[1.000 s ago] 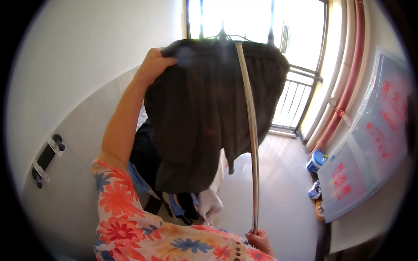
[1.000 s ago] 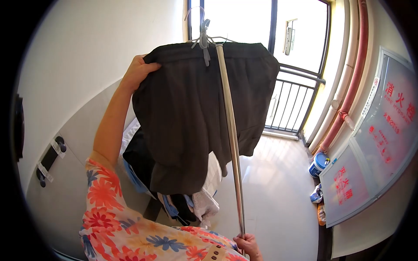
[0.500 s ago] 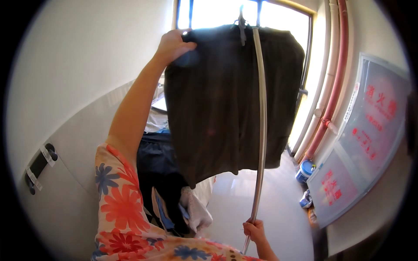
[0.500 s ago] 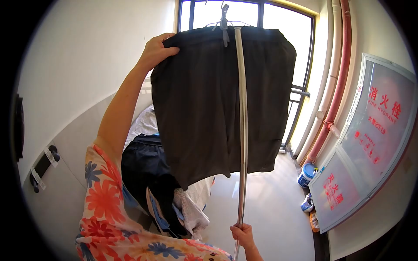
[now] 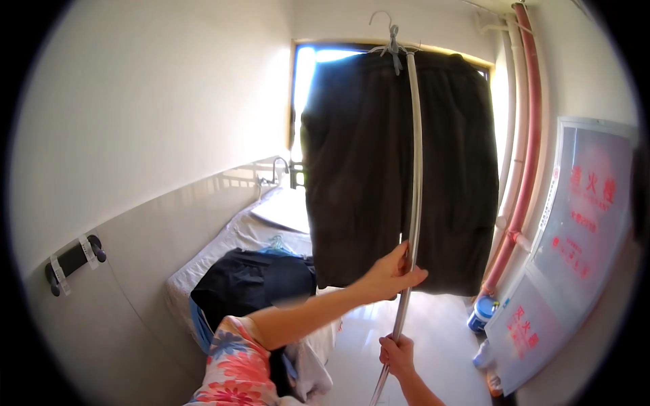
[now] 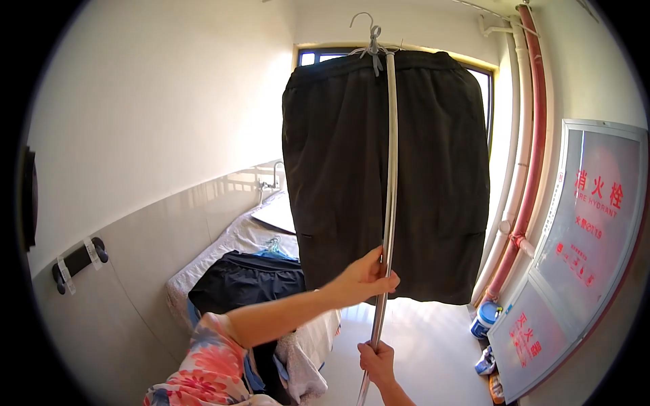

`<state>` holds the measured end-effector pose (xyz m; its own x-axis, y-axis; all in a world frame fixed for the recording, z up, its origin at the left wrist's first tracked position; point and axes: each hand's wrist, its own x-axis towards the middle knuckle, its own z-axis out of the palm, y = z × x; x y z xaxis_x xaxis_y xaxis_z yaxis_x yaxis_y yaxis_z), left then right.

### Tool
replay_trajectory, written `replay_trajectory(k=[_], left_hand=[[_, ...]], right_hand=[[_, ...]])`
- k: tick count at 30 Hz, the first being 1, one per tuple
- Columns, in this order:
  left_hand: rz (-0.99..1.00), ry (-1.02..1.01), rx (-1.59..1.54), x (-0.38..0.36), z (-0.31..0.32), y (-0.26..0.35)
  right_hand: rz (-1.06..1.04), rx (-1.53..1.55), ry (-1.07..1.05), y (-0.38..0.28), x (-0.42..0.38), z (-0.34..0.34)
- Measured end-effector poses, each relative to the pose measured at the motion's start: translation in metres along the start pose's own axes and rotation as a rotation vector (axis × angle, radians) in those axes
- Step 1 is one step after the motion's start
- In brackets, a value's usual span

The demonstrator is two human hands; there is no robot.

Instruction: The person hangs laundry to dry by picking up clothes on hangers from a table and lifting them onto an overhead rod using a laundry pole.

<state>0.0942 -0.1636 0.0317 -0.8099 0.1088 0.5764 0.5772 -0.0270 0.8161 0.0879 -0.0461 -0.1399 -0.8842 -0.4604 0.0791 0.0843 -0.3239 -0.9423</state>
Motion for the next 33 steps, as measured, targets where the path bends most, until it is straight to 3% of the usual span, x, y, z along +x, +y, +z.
replay_trajectory(k=[3, 7, 11, 17, 24, 30, 31, 33], left_hand=[[-0.096, 0.235, -0.089, 0.014, 0.0, 0.016], [0.1, 0.386, -0.207, 0.033, -0.016, 0.019], [0.09, 0.385, -0.254, 0.043, -0.038, 0.052], [0.101, 0.289, -0.378, 0.042, -0.08, 0.099], [0.151, 0.202, -0.305, 0.038, -0.143, 0.143], [0.128, 0.15, -0.236, 0.039, -0.18, 0.174], [0.075, 0.141, 0.003, 0.036, -0.188, 0.183], [0.145, 0.181, 0.16, 0.023, -0.185, 0.192]], right_hand=[[-0.048, -0.041, -0.143, -0.017, 0.011, 0.015], [-0.151, -0.005, -0.332, -0.014, 0.008, 0.042], [0.112, -0.284, -0.37, 0.038, -0.033, 0.038], [0.206, -0.207, -0.303, 0.085, -0.044, 0.068], [0.218, -0.071, -0.323, 0.117, -0.03, 0.119], [0.104, 0.111, -0.366, 0.118, 0.001, 0.133], [0.065, 0.113, -0.367, 0.107, 0.008, 0.134], [0.0, 0.053, -0.373, 0.067, 0.024, 0.149]])
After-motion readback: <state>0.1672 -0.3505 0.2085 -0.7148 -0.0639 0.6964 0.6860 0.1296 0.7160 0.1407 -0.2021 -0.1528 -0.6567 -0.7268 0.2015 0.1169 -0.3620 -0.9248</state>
